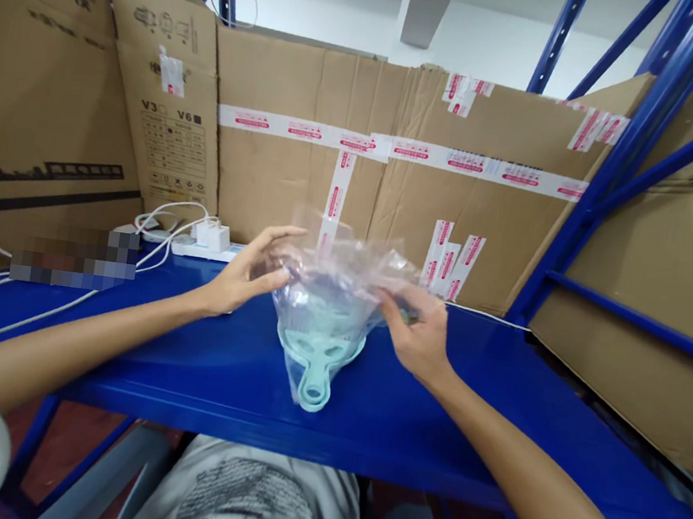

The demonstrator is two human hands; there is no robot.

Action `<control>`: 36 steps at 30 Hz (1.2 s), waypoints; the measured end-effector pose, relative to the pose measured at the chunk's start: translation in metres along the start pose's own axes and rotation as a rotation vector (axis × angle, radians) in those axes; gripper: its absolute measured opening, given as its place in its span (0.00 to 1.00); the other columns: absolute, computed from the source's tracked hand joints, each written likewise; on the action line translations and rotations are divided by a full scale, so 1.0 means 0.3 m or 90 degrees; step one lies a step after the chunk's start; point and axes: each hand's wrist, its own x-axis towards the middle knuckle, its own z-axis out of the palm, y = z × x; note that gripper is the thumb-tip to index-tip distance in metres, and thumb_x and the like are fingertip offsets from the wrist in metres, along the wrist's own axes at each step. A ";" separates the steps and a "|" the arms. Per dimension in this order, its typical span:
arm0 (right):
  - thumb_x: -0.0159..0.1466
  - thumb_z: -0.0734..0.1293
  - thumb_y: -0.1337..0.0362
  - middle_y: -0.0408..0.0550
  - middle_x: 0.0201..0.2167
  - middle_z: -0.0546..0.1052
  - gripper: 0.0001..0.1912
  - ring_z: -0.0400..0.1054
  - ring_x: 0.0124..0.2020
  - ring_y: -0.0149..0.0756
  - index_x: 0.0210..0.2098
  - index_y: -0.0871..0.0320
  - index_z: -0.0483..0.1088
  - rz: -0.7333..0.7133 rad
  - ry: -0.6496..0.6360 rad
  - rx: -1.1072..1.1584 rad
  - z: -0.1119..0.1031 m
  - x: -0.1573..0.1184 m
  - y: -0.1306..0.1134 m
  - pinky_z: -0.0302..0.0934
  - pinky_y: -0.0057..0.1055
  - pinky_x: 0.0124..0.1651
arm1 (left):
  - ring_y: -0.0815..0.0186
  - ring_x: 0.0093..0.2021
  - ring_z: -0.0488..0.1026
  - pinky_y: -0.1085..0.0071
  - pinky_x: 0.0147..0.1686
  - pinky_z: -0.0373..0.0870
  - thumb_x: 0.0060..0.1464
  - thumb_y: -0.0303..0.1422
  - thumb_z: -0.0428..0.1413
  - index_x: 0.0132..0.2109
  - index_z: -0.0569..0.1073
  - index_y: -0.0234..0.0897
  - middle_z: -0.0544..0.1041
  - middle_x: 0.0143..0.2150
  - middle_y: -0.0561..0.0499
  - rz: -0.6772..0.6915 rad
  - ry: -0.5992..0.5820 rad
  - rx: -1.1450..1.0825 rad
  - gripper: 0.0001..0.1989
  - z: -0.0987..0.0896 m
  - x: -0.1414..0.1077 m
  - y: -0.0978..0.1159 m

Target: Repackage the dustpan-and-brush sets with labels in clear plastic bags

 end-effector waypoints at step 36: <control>0.61 0.80 0.50 0.52 0.43 0.85 0.21 0.82 0.43 0.47 0.50 0.54 0.82 0.359 -0.134 0.260 0.017 0.010 0.104 0.80 0.45 0.46 | 0.69 0.28 0.76 0.74 0.29 0.71 0.52 0.31 0.71 0.49 0.73 0.38 0.82 0.33 0.52 -0.337 0.268 -0.210 0.20 -0.092 0.051 -0.103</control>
